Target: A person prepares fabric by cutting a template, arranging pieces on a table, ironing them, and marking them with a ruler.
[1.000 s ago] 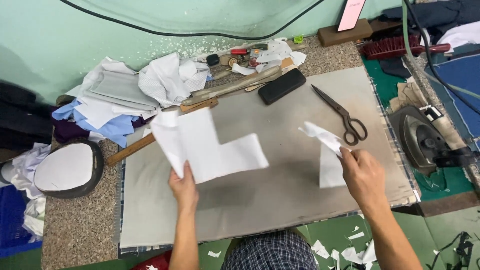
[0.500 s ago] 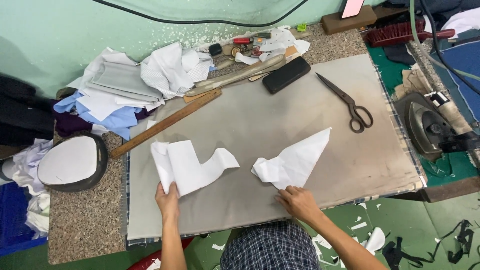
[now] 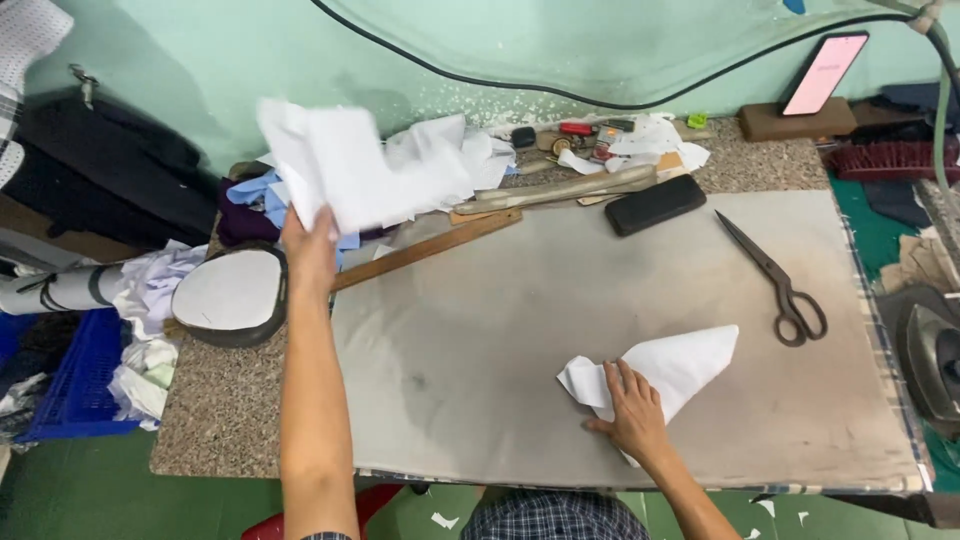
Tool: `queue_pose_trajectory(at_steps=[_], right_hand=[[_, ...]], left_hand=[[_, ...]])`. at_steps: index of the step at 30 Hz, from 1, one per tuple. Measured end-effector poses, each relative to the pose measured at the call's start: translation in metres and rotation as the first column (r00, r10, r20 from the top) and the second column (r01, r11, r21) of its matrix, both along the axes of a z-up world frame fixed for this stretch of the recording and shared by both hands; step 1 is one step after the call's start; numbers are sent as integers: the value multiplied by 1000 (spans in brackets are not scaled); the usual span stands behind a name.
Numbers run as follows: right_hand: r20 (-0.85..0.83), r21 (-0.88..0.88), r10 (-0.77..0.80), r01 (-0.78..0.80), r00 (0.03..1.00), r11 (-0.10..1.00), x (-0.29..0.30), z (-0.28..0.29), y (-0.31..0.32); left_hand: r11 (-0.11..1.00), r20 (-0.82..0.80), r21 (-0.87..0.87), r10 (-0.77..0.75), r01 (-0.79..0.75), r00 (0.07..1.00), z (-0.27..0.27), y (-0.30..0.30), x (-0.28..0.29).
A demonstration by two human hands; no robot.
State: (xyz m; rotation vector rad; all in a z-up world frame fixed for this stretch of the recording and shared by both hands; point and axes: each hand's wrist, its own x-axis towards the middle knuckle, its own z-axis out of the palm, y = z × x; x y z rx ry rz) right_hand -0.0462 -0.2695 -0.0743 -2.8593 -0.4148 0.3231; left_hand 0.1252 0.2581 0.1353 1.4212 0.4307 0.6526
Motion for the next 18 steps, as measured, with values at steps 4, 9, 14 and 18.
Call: queue_pose_trajectory(at_steps=[4, 9, 14, 18], right_hand=[[-20, -23, -41, 40, 999, 999, 3, -13, 4], [35, -27, -52, 53, 998, 998, 19, -33, 5], [-59, 61, -277, 281, 959, 958, 39, -19, 32], [-239, 282, -190, 256, 952, 925, 21, 27, 104]], left_hand=[[935, -403, 175, -217, 307, 889, 51, 14, 12], [796, -462, 470, -147, 382, 875, -75, -60, -46], [663, -432, -471, -749, 582, 503, -187, -198, -174], [496, -277, -606, -865, 622, 419, -137, -261, -190]])
